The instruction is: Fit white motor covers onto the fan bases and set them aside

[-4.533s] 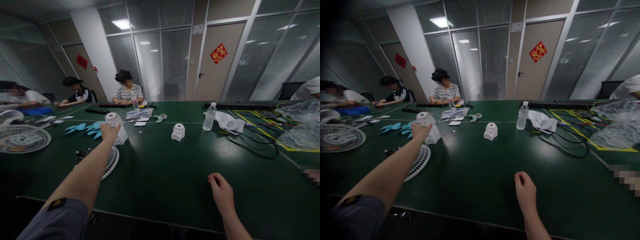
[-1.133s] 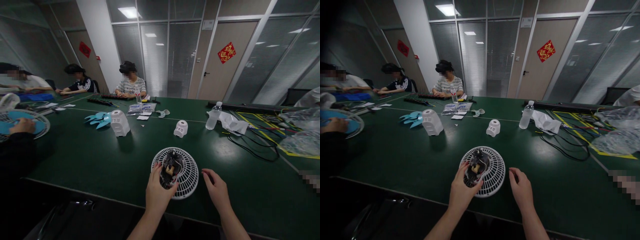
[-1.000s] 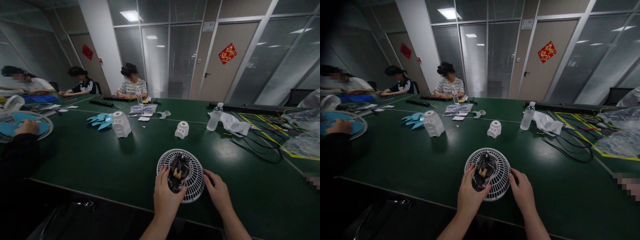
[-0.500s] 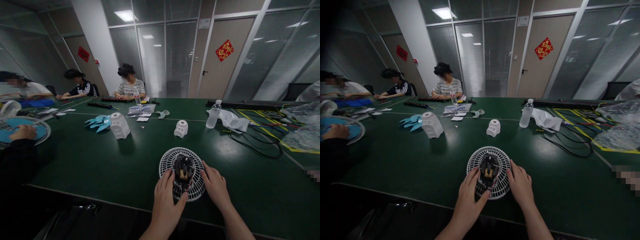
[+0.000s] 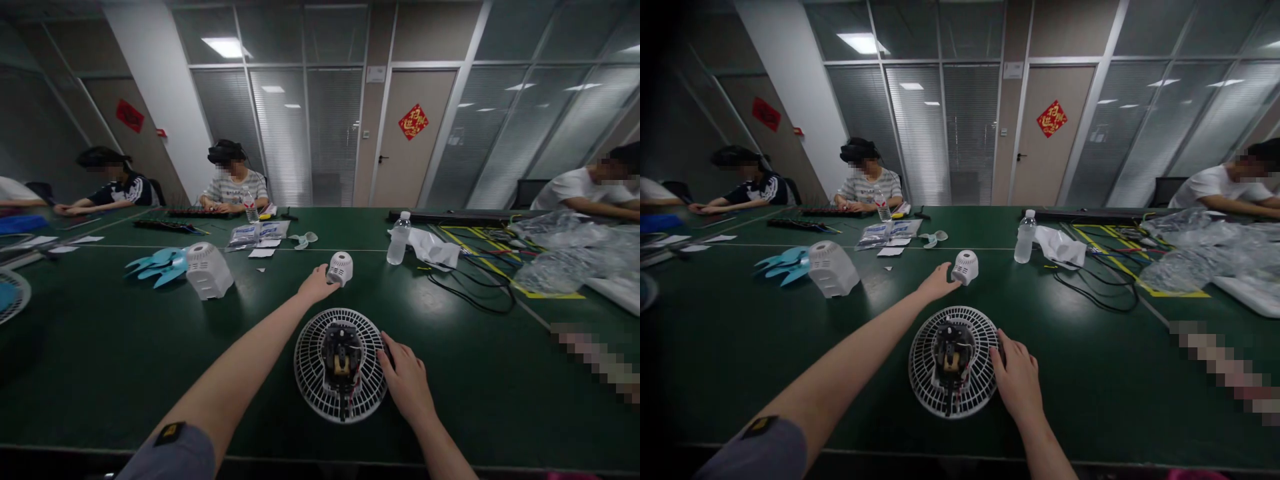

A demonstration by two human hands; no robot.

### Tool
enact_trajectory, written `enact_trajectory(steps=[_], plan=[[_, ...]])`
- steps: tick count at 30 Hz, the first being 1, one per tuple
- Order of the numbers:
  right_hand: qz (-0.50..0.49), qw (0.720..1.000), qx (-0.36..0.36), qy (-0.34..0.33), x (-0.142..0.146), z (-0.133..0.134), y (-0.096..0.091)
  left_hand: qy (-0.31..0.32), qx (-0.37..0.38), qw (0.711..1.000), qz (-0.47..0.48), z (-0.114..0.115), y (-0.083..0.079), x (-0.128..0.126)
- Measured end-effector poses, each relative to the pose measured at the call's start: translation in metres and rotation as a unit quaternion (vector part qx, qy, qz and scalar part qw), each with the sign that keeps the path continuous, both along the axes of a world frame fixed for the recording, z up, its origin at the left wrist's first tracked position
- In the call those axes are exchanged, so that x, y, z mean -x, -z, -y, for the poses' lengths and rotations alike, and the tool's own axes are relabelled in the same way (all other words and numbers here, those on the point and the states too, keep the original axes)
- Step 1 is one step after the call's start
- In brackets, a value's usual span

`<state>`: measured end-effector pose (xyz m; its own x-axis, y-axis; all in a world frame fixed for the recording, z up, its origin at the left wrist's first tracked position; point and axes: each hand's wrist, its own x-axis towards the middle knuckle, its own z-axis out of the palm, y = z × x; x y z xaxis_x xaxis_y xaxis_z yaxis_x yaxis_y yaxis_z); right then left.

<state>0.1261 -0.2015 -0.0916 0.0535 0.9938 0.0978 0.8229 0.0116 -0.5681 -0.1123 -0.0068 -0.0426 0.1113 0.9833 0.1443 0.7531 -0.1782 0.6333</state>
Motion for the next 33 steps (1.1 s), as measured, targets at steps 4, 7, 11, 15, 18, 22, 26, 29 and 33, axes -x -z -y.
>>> enact_trajectory(steps=[4,7,11,15,18,22,26,29,33], plan=[[-0.005,1.0,-0.004,-0.003,-0.001,0.0,0.001,-0.018,0.03,0.999,-0.001,-0.032,0.008,-0.024],[-0.006,1.0,-0.004,-0.004,-0.001,0.0,0.002,-0.049,0.052,0.997,0.0,-0.04,0.013,-0.029],[-0.01,1.0,-0.007,-0.009,-0.001,0.0,0.002,-0.083,0.053,0.995,0.01,-0.033,0.013,-0.018],[-0.011,1.0,-0.011,-0.011,-0.003,-0.001,0.003,-0.109,-0.008,0.993,0.038,-0.011,-0.006,0.0],[-0.014,1.0,-0.014,-0.014,-0.003,-0.001,0.004,-0.118,-0.089,0.987,0.068,0.024,-0.03,0.012],[-0.02,0.999,-0.025,-0.02,-0.003,-0.001,0.004,-0.08,-0.261,0.944,0.183,0.107,-0.052,0.021],[-0.026,0.999,-0.042,-0.022,-0.005,-0.001,0.008,-0.086,-0.289,0.939,0.165,0.195,-0.039,0.013],[-0.028,0.998,-0.055,-0.019,-0.006,-0.003,0.013,-0.117,-0.286,0.941,0.138,0.234,-0.011,0.001],[-0.032,0.994,-0.105,-0.022,-0.006,-0.003,0.017,-0.164,-0.288,0.935,0.129,0.251,0.023,-0.011]])
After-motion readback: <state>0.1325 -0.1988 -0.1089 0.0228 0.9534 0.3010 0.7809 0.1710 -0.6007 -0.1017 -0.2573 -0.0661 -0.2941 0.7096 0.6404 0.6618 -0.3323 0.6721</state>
